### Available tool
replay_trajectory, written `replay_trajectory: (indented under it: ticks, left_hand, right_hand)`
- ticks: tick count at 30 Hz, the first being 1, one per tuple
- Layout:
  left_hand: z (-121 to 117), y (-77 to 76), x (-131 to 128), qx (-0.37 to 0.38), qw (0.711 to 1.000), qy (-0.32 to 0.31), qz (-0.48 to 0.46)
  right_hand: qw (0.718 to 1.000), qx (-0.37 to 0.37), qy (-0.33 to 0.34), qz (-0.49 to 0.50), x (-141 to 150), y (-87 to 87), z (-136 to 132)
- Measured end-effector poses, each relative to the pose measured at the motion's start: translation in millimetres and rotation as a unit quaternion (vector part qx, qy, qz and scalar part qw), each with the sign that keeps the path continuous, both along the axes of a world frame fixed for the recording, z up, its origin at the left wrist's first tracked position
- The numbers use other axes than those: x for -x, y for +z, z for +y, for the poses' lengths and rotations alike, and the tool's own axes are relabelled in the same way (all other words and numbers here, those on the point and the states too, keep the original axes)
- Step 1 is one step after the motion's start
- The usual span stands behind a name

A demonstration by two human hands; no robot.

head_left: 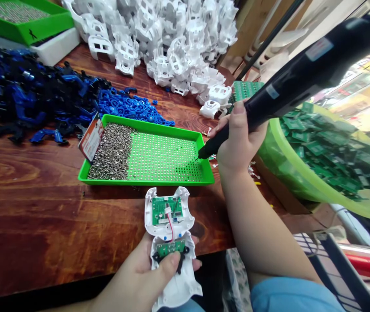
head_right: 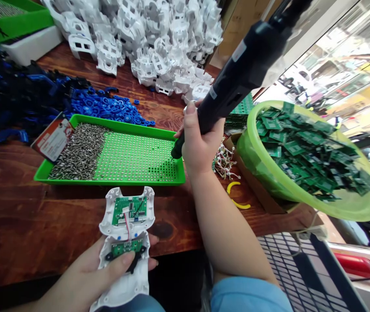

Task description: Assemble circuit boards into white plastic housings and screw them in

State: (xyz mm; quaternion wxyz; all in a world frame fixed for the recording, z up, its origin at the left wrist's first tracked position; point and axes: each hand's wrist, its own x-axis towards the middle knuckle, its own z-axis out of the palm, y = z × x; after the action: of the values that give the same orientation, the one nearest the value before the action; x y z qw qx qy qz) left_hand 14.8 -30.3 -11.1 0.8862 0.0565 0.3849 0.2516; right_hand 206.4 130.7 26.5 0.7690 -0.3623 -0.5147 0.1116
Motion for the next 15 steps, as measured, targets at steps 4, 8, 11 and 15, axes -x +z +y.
replay_trajectory:
  ticks: [4,8,11,15]
  left_hand:
    - [-1,-0.6,1,-0.024,1.000,-0.013,0.007]
    - [-2,-2.5,2,-0.073,0.997,-0.018,0.012]
    - [-4,-4.6,1,-0.083,0.997,-0.003,0.008]
    - [-5,-8.3,-1,-0.098,0.995,-0.010,-0.018]
  right_hand:
    - [1.000,0.009,0.002,0.000,2,0.2,-1]
    - [1.000,0.014,0.001,0.009,2,-0.9,-1]
    - [1.000,-0.006,-0.005,0.019,2,3.6,-2]
    - [0.994,-0.071,-0.053,0.063,10,27.5,-23]
